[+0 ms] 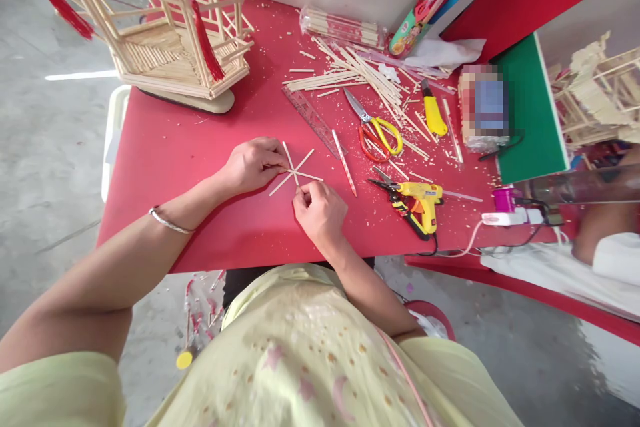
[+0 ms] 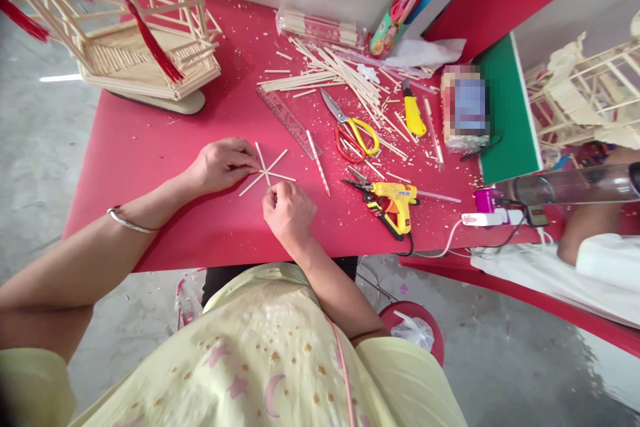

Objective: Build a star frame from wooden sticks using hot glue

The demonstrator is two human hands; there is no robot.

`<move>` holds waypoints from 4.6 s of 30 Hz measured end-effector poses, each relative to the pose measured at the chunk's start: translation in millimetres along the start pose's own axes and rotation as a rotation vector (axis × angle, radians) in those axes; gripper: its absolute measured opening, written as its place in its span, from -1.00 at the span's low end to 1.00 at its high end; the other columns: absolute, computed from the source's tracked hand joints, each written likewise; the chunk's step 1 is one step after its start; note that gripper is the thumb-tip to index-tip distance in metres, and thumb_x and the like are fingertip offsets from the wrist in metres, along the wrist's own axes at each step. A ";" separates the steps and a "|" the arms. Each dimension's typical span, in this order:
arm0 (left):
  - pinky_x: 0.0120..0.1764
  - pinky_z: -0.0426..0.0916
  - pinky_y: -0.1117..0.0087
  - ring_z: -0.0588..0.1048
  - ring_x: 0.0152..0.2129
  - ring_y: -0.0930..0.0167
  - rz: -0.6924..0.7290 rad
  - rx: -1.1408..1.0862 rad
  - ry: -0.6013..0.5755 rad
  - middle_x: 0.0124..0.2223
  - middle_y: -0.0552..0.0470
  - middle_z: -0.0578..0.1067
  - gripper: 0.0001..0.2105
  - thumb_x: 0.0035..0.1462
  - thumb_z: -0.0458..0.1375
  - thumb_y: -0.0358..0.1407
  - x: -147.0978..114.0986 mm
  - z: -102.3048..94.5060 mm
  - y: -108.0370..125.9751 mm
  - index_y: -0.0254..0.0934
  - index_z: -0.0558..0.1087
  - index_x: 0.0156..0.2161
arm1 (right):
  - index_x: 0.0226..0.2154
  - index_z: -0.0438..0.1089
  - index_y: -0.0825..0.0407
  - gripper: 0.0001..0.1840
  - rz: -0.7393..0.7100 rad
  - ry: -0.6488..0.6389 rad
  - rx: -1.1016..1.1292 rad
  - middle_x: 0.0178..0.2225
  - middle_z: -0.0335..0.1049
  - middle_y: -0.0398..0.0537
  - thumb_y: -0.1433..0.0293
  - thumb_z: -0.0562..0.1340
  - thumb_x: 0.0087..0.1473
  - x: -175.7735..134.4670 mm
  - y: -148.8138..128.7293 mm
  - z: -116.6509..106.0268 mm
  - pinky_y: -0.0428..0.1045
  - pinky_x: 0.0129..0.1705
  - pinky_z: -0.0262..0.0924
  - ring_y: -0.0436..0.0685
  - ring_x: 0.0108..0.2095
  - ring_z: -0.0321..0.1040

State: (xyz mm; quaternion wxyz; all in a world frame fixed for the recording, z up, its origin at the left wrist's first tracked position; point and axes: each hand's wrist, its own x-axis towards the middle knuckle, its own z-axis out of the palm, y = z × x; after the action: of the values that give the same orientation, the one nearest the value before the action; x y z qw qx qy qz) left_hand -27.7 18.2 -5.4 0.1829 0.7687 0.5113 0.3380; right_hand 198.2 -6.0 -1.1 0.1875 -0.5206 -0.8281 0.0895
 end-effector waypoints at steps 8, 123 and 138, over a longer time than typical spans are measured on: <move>-0.18 0.44 0.36 0.57 -0.25 0.33 -0.005 -0.009 0.001 -0.20 -0.07 0.62 -0.77 0.31 0.17 -0.25 0.1 -0.3 1.6 -0.18 0.70 -0.22 | -0.34 0.45 -0.03 -0.87 -0.003 0.006 0.006 -0.34 0.55 -0.12 0.36 0.26 0.28 -0.3 0.2 0.2 -0.01 -0.32 0.02 0.09 -0.31 0.44; -0.21 0.36 0.37 0.52 -0.32 0.37 -0.241 -0.113 0.194 -0.25 0.00 0.59 -0.79 0.31 0.16 -0.16 -5.7 -6.8 -8.5 -0.22 0.57 -0.23 | -0.14 0.53 -0.05 -0.77 -0.074 0.250 0.654 -0.36 0.44 -0.12 0.27 0.16 0.37 4.7 13.6 -2.1 -0.06 -0.27 0.29 0.04 -0.41 0.34; -0.25 0.39 0.38 0.56 -0.33 0.37 -0.216 -0.116 0.203 -0.26 -0.01 0.61 -0.78 0.35 0.16 -0.16 -7.6 -8.2 -0.9 -0.20 0.59 -0.23 | -0.18 0.51 -0.05 -0.80 -0.075 0.197 0.718 -0.37 0.43 -0.13 0.29 0.17 0.36 6.0 10.6 -6.4 -0.05 -0.31 0.28 0.04 -0.42 0.34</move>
State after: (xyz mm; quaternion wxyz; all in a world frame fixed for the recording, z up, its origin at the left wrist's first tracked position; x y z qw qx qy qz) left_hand -35.9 11.1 -2.7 0.2098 0.6591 0.5865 0.4215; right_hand 207.3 3.7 2.4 0.4402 -0.3972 -0.7405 0.3165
